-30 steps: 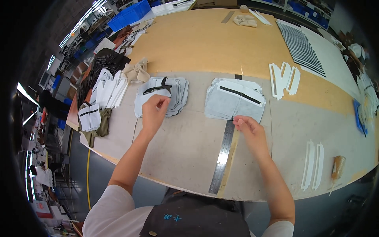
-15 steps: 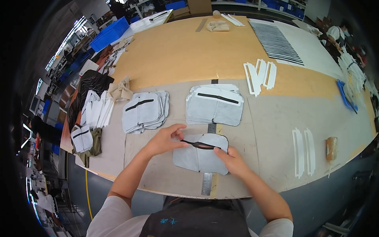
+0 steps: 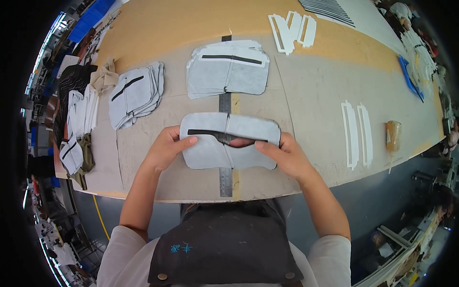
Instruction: The recorder is aligning and pressing adhesive strips onto pre-cut leather/fabric pieces to assemble pockets or panels.
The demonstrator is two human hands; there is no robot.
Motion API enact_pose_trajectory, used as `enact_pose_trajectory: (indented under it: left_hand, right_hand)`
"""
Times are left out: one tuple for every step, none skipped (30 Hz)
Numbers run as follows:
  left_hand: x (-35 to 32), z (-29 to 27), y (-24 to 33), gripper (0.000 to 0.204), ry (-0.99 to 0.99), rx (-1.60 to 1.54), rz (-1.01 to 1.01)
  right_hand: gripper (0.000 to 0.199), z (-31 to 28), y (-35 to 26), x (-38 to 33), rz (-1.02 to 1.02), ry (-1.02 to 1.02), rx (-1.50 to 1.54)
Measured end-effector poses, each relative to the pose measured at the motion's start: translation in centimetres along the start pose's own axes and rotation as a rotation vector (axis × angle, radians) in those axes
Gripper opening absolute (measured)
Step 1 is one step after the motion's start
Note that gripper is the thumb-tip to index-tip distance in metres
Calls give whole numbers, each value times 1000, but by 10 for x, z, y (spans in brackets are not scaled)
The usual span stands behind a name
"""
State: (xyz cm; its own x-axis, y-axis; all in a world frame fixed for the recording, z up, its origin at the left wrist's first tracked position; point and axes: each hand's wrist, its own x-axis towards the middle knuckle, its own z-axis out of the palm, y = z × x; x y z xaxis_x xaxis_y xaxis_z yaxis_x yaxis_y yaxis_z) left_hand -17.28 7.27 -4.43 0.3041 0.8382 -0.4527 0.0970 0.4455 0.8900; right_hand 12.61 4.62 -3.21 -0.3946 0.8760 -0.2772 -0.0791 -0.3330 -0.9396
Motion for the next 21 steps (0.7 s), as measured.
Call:
enact_pose_trajectory:
  left_hand:
    - [-1,4,-4,27,-3,-9,-15]
    - [-1,8,-9,25,65,-47,60]
    - [-3,11,-14,23,132,-87,134]
    - [-4,18,-15,23,127,-93,121]
    - [-5,25,-14,20,170,-121,151]
    - [-6,30,-15,18,215,-147,180]
    - [-7,33,-17,18,213,-151,167]
    - [-7,36,-20,18,239,-142,198]
    - [-7,38,-21,18,267,-133,229]
    - [-8,41,-21,18,266,-137,220]
    - [-8,44,-19,18,323,-112,219]
    - [-9,46,-19,21,379,-86,218]
    - [-9,45,-22,21,379,-89,209]
    - [-8,44,-26,26,446,28,267]
    - [-7,43,-29,31,512,145,326]
    - [-7,44,-30,31,514,142,318]
    - [-7,45,-31,35,575,217,393]
    - [-8,45,-32,39,631,294,468]
    - [-10,46,-33,39,631,293,460]
    - [-12,46,-34,39,639,342,485]
    - [-13,46,-36,39,648,392,510]
  right_hand:
    - [26,4,-2,1,-40,88,36]
    - [27,8,4,2,-12,285,24]
    - [27,6,14,3,6,290,22]
    - [29,1,26,6,12,419,-68]
    - [31,-3,32,8,18,546,-161]
    - [31,1,33,10,33,548,-160]
    - [30,9,32,14,-114,637,-206]
    - [31,16,30,16,-263,723,-252]
    - [31,19,29,16,-252,724,-254]
    - [30,22,28,15,-283,751,-308]
    - [30,23,28,15,-314,777,-364]
    - [30,24,30,14,-304,777,-365]
    - [32,24,33,14,-326,768,-446]
    - [35,23,35,14,-347,757,-527]
    - [35,21,37,15,-339,753,-529]
    - [38,18,39,14,-373,791,-635]
    - [41,16,41,15,-408,827,-740]
    - [41,16,41,15,-400,824,-742]
    - [43,17,40,15,-434,828,-754]
    - [45,18,40,14,-469,833,-766]
    - [45,18,41,13,-462,830,-766]
